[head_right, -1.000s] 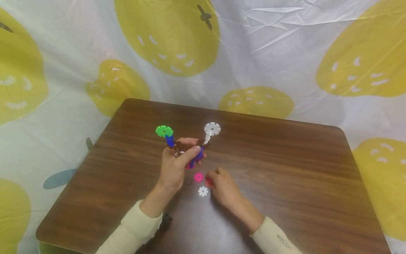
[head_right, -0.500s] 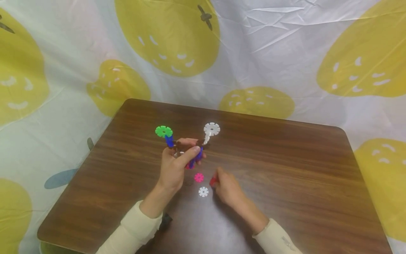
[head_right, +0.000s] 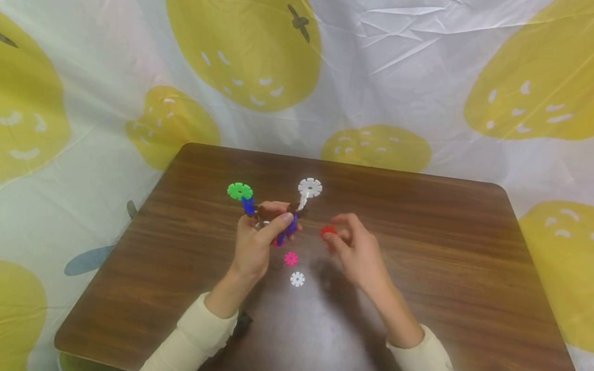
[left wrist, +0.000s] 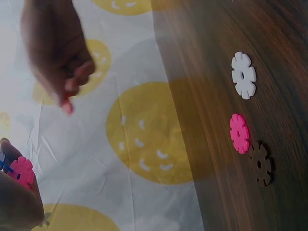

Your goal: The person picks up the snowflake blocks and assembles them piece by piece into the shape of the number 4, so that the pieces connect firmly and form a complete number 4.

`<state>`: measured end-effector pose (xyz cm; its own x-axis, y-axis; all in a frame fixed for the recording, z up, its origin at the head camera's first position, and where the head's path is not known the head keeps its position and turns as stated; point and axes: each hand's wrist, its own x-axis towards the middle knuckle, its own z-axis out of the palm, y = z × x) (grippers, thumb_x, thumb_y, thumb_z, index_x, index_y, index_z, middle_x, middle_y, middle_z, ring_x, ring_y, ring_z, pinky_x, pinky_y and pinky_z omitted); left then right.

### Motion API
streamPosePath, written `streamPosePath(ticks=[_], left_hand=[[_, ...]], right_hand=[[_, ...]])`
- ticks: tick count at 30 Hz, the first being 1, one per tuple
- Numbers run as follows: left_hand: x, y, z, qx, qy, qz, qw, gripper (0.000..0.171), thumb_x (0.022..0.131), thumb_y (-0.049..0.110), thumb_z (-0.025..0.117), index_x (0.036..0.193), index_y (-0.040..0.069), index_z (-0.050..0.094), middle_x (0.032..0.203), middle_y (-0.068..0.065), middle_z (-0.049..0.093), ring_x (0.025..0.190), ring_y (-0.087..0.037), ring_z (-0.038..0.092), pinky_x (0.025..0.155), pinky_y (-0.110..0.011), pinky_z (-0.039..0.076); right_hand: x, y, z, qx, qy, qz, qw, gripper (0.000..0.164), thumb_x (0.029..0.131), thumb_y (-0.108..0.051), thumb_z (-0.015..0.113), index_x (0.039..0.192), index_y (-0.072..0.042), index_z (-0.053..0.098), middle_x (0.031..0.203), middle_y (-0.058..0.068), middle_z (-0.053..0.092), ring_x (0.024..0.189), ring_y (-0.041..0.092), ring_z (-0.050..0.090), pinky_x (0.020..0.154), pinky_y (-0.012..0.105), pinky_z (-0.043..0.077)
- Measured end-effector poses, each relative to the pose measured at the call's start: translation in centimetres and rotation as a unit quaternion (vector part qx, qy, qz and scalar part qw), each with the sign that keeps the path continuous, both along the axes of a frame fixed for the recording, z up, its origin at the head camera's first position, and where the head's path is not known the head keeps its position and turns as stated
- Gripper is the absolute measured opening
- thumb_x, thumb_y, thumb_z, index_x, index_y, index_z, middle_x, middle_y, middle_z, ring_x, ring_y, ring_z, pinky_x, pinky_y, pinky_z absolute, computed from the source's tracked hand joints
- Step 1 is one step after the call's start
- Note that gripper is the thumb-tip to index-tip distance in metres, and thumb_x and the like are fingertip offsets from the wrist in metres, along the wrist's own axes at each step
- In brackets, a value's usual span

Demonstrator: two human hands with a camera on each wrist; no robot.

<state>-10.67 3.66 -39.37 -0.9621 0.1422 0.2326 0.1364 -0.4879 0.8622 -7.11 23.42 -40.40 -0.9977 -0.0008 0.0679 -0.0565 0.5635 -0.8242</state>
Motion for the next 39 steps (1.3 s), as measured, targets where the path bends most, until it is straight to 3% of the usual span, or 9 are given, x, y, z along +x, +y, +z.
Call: streamPosePath(ticks=[5,15,23,29,39], left_hand=[[0.0,0.1,0.1,-0.003,-0.002,0.002,1.0,0.027,0.088,-0.003,0.069,0.105,-0.022,0.059,0.076,0.002,0.076,0.064,-0.009,0.07,0.057,-0.021,0.057],[0.3,0.4,0.0,-0.009,-0.009,0.002,0.9999,0.022,0.088,-0.002,0.07,0.104,-0.017,0.063,0.08,0.003,0.076,0.066,-0.011,0.072,0.058,-0.023,0.059],[0.3,0.8,-0.2,-0.012,-0.014,-0.002,0.9998,0.023,0.088,-0.001,0.07,0.104,-0.016,0.063,0.08,0.002,0.076,0.066,-0.01,0.072,0.058,-0.023,0.059],[0.3,1.0,-0.3,-0.013,-0.007,-0.002,0.9999,0.024,0.088,0.0,0.071,0.104,-0.016,0.064,0.079,0.001,0.076,0.064,-0.01,0.071,0.057,-0.022,0.058],[0.3,1.2,0.0,-0.006,0.0,-0.012,0.9999,0.022,0.09,0.0,0.07,0.104,-0.016,0.064,0.08,0.002,0.077,0.063,-0.009,0.07,0.057,-0.022,0.058]], right_hand=[[0.5,0.2,1.7,-0.02,0.049,-0.012,0.999,0.018,0.099,-0.02,0.07,0.114,-0.01,0.065,0.077,0.004,0.076,0.07,0.007,0.072,0.062,0.02,0.051],[1.6,-0.1,3.6,-0.116,0.11,-0.031,0.987,0.018,0.097,-0.006,0.07,0.116,-0.006,0.069,0.073,-0.001,0.074,0.065,0.012,0.072,0.067,0.023,0.062],[2.1,-1.0,4.7,-0.183,0.1,-0.034,0.977,0.025,0.101,-0.006,0.064,0.125,-0.004,0.067,0.076,0.0,0.075,0.07,0.013,0.072,0.071,0.029,0.064],[2.1,-1.4,5.2,-0.227,0.089,-0.033,0.969,0.024,0.104,-0.01,0.061,0.125,0.001,0.064,0.083,0.001,0.077,0.071,0.015,0.073,0.072,0.03,0.064],[1.9,-1.8,5.4,-0.272,0.051,-0.033,0.96,0.024,0.105,-0.014,0.06,0.123,0.001,0.061,0.078,0.002,0.076,0.072,0.017,0.074,0.076,0.031,0.064]])
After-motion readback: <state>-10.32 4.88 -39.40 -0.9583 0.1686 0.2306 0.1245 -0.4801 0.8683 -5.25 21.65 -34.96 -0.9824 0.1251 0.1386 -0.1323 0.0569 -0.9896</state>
